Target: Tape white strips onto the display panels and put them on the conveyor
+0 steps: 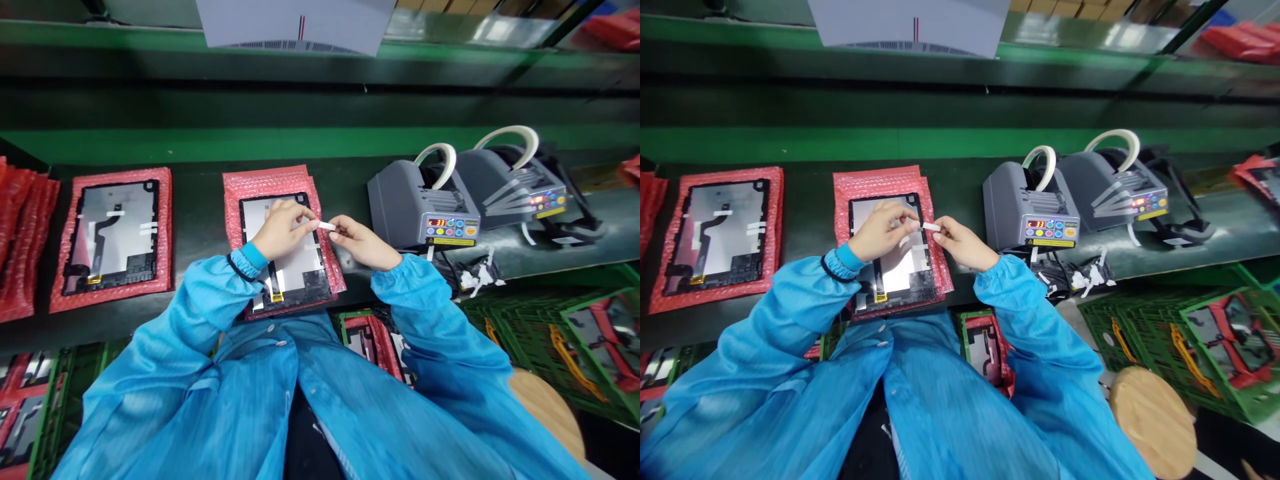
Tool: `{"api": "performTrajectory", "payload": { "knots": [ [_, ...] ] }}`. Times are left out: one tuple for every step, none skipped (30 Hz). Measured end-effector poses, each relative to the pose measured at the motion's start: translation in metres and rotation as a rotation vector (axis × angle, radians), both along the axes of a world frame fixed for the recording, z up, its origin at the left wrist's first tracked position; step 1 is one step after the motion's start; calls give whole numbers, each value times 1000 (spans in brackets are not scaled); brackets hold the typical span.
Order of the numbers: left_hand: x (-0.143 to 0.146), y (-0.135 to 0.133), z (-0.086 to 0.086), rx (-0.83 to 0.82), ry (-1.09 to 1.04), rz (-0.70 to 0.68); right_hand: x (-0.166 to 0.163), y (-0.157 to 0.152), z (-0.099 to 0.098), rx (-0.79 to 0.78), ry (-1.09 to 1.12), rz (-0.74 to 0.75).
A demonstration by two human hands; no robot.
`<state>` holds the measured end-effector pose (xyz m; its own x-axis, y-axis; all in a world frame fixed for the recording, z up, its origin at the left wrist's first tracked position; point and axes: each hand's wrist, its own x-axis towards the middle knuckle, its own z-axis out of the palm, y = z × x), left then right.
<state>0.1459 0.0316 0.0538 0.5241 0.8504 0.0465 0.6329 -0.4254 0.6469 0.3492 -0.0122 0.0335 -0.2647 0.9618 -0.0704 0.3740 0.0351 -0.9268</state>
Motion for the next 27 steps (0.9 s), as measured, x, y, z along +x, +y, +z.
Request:
{"api": "performTrajectory", "payload": {
  "knots": [
    [1,0,2,0,-2,-22,-2,-1,4,17,-37,33],
    [3,0,4,-2,6,-32,-4,-1,7,29,-73,60],
    [4,0,4,-5,21,-35,-6,-2,10,38,-103,82],
    [5,-1,5,-10,37,-31,-7,-2,11,43,-128,98],
    [6,-1,4,-16,52,-25,-8,-2,12,45,-145,105],
    [7,-1,3,-25,65,-16,-7,-1,12,42,-152,96],
    [7,-1,2,-35,74,-5,-7,-1,12,34,-153,69],
    [7,0,1,-49,80,7,-6,-1,11,23,-146,26],
    [7,1,0,-64,82,19,-4,0,9,11,-130,-27],
    [6,1,-1,-80,79,30,-4,1,7,2,-108,-78],
    [6,2,-2,-97,71,38,-3,2,6,-6,-83,-116],
    [5,2,-2,-115,62,41,-4,3,4,-8,-60,-135],
    [5,2,-3,-132,54,42,-5,4,3,-6,-46,-136],
    [5,2,-3,-146,49,43,-6,5,1,-2,-44,-126],
    [6,2,-4,-154,49,47,-8,6,0,4,-58,-113],
    [6,1,-5,-156,57,55,-10,7,-2,14,-83,-103],
    [7,0,-6,-152,75,65,-12,9,-3,29,-116,-97],
    [8,-1,-7,-142,103,78,-13,10,-5,48,-152,-94],
    [9,-2,-9,-127,137,90,-14,12,-7,68,-189,-92],
    [11,-4,-11,-109,173,100,-15,13,-10,87,-224,-89],
    [12,-5,-12,-90,208,107,-15,14,-12,104,-256,-85],
    [13,-6,-13,-73,236,107,-16,15,-14,114,-282,-82],
    [13,-8,-14,-57,258,102,-16,15,-16,118,-303,-78],
    [14,-9,-15,-46,274,96,-16,16,-17,116,-319,-75],
    [14,-10,-16,-38,289,90,-16,16,-18,109,-332,-75],
    [14,-10,-16,-32,302,84,-17,16,-18,99,-342,-78],
    [14,-11,-17,-25,313,80,-17,16,-18,89,-350,-79]
  ]
}}
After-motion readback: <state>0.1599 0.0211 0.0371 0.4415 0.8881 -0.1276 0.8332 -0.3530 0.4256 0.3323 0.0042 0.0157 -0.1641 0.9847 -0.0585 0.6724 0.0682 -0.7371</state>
